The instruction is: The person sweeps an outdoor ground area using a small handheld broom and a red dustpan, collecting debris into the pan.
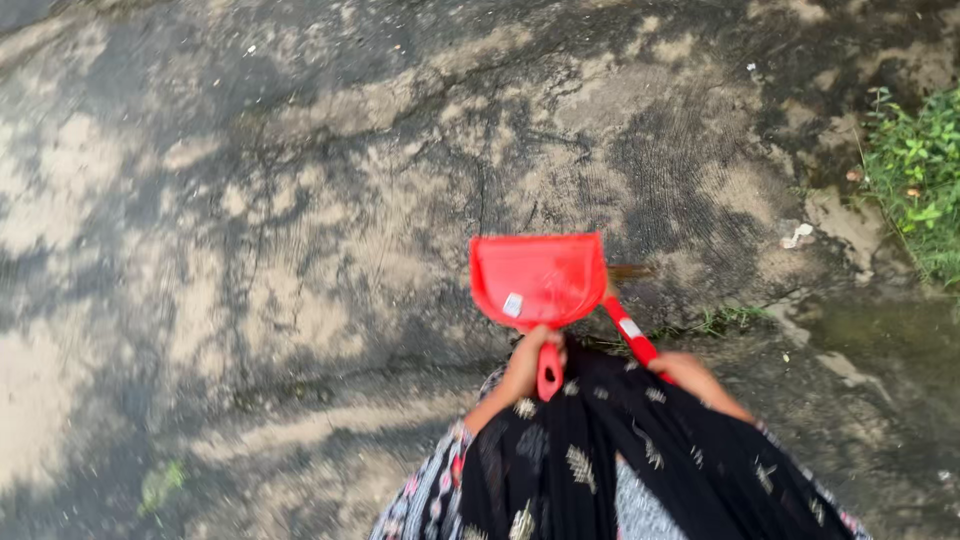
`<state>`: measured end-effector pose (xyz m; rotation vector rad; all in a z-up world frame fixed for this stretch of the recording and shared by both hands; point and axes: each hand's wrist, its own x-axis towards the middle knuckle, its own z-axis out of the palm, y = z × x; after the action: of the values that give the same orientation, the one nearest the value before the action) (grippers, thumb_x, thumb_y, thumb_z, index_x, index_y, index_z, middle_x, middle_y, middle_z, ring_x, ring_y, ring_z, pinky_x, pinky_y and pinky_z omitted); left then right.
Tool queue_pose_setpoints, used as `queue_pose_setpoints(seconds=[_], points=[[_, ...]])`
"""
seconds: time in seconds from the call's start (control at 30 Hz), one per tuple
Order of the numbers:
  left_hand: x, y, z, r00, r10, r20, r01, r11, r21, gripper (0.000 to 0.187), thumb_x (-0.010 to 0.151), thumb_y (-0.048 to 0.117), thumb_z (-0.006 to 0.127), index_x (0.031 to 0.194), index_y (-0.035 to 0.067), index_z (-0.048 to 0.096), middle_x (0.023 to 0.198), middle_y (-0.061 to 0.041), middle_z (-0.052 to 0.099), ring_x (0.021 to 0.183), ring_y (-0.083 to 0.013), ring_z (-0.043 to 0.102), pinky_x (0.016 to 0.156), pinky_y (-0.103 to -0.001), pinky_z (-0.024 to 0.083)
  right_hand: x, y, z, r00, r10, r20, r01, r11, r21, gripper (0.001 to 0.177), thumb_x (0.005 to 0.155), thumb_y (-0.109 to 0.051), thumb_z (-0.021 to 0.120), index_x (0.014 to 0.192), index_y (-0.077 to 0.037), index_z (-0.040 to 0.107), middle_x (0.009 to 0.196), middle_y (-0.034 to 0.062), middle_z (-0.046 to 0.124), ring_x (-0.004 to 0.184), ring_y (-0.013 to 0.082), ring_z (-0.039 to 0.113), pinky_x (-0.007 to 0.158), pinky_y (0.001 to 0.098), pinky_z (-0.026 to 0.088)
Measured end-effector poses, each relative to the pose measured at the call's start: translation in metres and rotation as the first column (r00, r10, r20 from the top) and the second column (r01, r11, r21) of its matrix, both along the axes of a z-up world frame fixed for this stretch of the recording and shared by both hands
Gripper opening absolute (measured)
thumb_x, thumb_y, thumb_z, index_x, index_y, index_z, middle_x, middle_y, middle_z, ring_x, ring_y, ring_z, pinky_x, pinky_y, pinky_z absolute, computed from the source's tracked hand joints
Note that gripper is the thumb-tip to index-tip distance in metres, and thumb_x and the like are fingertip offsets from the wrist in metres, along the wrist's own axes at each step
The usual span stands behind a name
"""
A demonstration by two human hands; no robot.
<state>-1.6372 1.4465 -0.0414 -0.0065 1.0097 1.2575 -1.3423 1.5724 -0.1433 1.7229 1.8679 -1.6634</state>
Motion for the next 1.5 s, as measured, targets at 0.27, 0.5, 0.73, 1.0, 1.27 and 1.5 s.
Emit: queue_pose_setpoints(seconds=[0.27,0.5,0.73,1.0,1.27,1.5], points=[[-0.124,0.158,0.003,0.976,-0.168,-0.139,0.189,0.969,0.160,0.022,0.089,0.025,0.061,0.081,0.005,0.060,0.069,-0.007,0.062,0.060,-0.0161,0.060,0.057,-0.028,0.048,-0.114,0.142,0.036,0.801,-0.417,-0.430,0.275,0.894,-0.354,0.057,0.081,-0.007,0.069,0.137,-0.001,0.062,0.093,0.0058,0.075,0.080,0.0128,0.066,0.074,0.0272,0.052],[-0.191,0.207,-0.026,0.994,-0.067,0.089,0.066,0.998,0.014,0.022,0.085,0.028,0.063,0.075,0.009,0.056,0.064,-0.005,0.057,0.055,-0.0170,0.057,0.052,-0.029,0.046,-0.164,0.231,0.047,0.687,-0.590,-0.424,0.535,0.806,-0.254,0.075,0.077,0.000,0.067,0.148,-0.014,0.050,0.080,0.0087,0.068,0.062,0.0163,0.061,0.055,0.0323,0.051],[-0.270,0.273,-0.033,0.983,0.184,0.024,-0.181,0.978,-0.099,0.019,0.081,0.024,0.066,0.081,0.008,0.057,0.070,-0.005,0.055,0.060,-0.0171,0.056,0.051,-0.029,0.041,-0.233,0.372,0.027,0.679,-0.659,-0.324,0.657,0.742,-0.133,0.025,0.085,0.001,0.067,0.108,0.008,0.064,0.073,0.0138,0.067,0.058,0.0203,0.064,0.052,0.0367,0.052],[-0.336,0.433,-0.008,0.906,0.415,0.079,-0.419,0.906,0.051,0.019,0.082,0.023,0.060,0.078,0.006,0.051,0.070,-0.005,0.053,0.061,-0.0169,0.054,0.054,-0.030,0.042,-0.352,0.548,0.015,0.761,-0.601,-0.246,0.386,0.723,-0.573,0.015,0.082,-0.008,0.065,0.092,0.004,0.064,0.071,0.0101,0.067,0.057,0.0186,0.064,0.054,0.0322,0.054],[-0.372,0.596,0.011,0.988,0.144,0.047,-0.142,0.989,-0.037,0.022,0.083,0.027,0.061,0.074,0.009,0.053,0.062,-0.007,0.055,0.050,-0.0178,0.049,0.048,-0.029,0.038,-0.401,0.691,0.025,0.728,-0.553,-0.405,0.109,0.677,-0.728,0.048,0.080,0.000,0.067,0.128,-0.002,0.064,0.076,0.0003,0.062,0.059,0.0080,0.059,0.050,0.0215,0.047],[-0.431,0.706,-0.024,0.984,0.119,0.131,-0.104,0.988,-0.112,0.019,0.080,0.029,0.061,0.073,0.012,0.054,0.061,-0.006,0.054,0.051,-0.0183,0.050,0.047,-0.031,0.040,-0.444,0.771,0.024,0.675,-0.608,-0.417,0.401,0.777,-0.485,0.070,0.081,0.000,0.064,0.149,-0.012,0.050,0.081,0.0085,0.067,0.060,0.0145,0.061,0.050,0.0300,0.050]])
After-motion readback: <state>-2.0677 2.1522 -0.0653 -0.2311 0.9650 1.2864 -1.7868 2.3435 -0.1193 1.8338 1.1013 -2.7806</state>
